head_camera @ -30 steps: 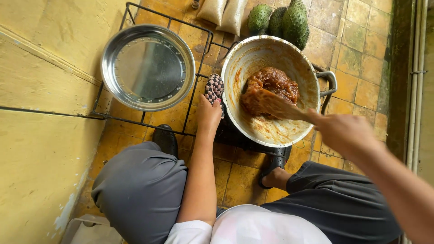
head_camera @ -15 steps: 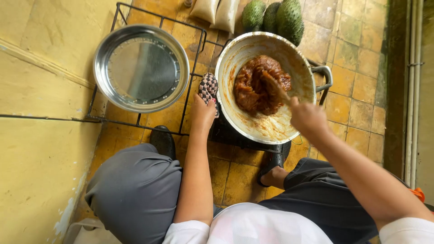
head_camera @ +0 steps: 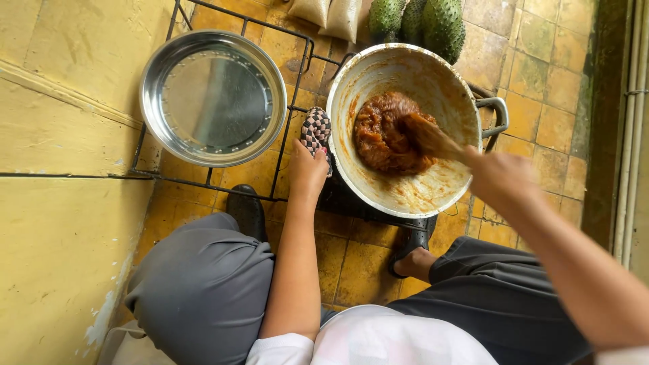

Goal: Stirring a thick brown paste in a large pot using a wooden paddle

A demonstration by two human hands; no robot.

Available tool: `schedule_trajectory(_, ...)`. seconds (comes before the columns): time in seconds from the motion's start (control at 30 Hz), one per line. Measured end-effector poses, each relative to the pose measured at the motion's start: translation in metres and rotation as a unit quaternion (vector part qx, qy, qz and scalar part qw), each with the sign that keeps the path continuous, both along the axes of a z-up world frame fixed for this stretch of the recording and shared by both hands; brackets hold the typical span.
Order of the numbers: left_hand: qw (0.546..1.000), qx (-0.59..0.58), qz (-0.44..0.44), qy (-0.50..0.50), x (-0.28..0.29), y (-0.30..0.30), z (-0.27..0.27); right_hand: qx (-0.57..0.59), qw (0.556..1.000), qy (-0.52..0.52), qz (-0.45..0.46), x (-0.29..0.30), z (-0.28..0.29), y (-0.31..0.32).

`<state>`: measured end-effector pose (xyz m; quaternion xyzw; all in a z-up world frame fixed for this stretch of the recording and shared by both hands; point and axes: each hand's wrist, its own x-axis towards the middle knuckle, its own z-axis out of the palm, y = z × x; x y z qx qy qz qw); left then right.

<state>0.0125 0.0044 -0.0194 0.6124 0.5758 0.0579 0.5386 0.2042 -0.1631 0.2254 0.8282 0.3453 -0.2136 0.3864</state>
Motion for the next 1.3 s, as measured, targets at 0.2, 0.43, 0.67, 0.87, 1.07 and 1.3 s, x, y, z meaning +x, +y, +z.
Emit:
schedule_trajectory(0.2, 0.998, -0.033, 0.022, -0.058, -0.006, -0.005, 0.024, 0.125, 0.989, 0.059, -0.044, 0.016, -0.061, -0.001)
schedule_trajectory(0.43, 0.999, -0.003, 0.029, -0.034, -0.003, -0.004, 0.019, -0.063, 0.993, -0.035, 0.095, -0.017, 0.043, -0.023)
schedule_trajectory(0.67, 0.998, -0.021, 0.037, -0.042, -0.007, -0.005, 0.042, 0.170, 0.980, 0.055, 0.088, -0.009, -0.097, -0.022)
schedule_trajectory(0.87, 0.999, -0.047, 0.014, -0.008, -0.011, -0.003, 0.049, -0.043, 0.994, 0.027, 0.099, 0.005, -0.006, -0.030)
schedule_trajectory(1.07, 0.999, -0.011, 0.023, -0.024, -0.008, -0.004, 0.031, -0.144, 0.987, -0.064, -0.036, 0.034, 0.052, -0.051)
schedule_trajectory(1.3, 0.999, 0.005, -0.004, 0.032, -0.005, -0.001, 0.007, -0.067, 0.986, 0.025, -0.148, 0.106, -0.074, -0.086)
